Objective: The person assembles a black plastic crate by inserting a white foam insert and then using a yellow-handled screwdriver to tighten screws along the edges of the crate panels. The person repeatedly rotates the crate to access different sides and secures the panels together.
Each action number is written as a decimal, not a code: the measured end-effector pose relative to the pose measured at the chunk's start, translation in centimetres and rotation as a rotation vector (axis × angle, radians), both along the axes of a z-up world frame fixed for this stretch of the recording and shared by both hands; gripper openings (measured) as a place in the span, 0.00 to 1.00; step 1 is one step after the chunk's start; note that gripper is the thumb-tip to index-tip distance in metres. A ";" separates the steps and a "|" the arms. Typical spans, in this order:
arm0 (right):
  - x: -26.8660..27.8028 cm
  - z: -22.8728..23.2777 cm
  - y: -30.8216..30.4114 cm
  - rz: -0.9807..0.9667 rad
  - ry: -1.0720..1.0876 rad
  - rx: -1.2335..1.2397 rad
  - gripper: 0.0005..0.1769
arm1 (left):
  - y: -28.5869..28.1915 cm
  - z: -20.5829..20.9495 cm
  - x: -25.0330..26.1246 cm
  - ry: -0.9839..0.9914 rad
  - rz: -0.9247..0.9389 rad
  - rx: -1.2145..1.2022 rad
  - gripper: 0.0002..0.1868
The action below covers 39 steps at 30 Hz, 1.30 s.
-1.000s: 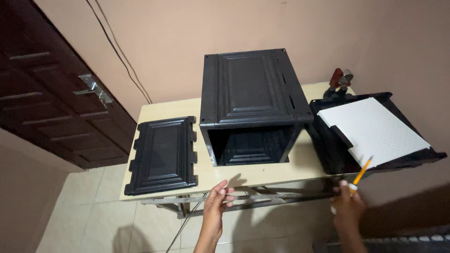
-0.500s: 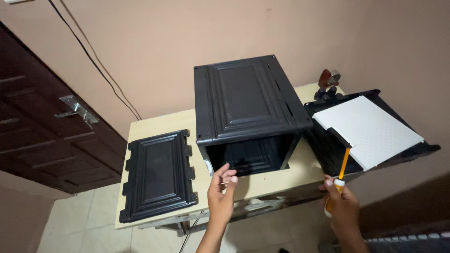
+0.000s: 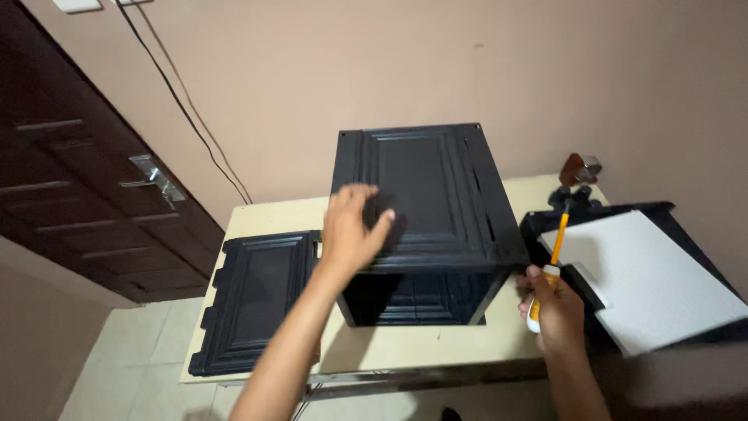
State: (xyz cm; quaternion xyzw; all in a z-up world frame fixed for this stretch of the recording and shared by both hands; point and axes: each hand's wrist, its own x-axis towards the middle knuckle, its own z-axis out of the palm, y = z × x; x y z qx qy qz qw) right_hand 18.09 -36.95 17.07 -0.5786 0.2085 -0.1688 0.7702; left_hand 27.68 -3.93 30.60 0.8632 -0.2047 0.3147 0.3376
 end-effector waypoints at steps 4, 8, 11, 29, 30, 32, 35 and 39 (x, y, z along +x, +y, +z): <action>3.2 -0.6 -1.0 0.029 -0.044 0.001 0.17 | -0.8 0.8 10.4 0.301 0.337 0.243 0.35; 5.5 -1.8 -1.6 0.136 -0.026 -0.015 0.14 | -1.4 0.3 17.5 0.619 0.510 0.355 0.40; 6.0 -2.3 -1.6 0.173 -0.024 0.026 0.13 | -1.9 -0.2 20.8 0.737 0.569 0.324 0.40; 11.5 1.4 -1.6 0.258 -0.123 -0.027 0.33 | 7.8 -3.5 21.1 0.514 0.685 -0.441 0.33; 11.9 2.1 -1.6 0.274 -0.144 -0.070 0.35 | 8.5 -3.2 20.0 0.467 0.683 -0.512 0.32; 12.3 3.9 -1.9 0.329 -0.171 -0.175 0.36 | 9.9 -2.9 17.4 0.433 0.690 -0.681 0.30; 12.6 7.2 -2.5 0.460 -0.241 -0.324 0.33 | 10.8 -3.5 13.9 0.330 0.723 -0.858 0.29; 13.4 11.9 -3.8 0.598 -0.307 -0.587 0.31 | 10.0 -7.7 9.0 0.262 0.733 -1.124 0.28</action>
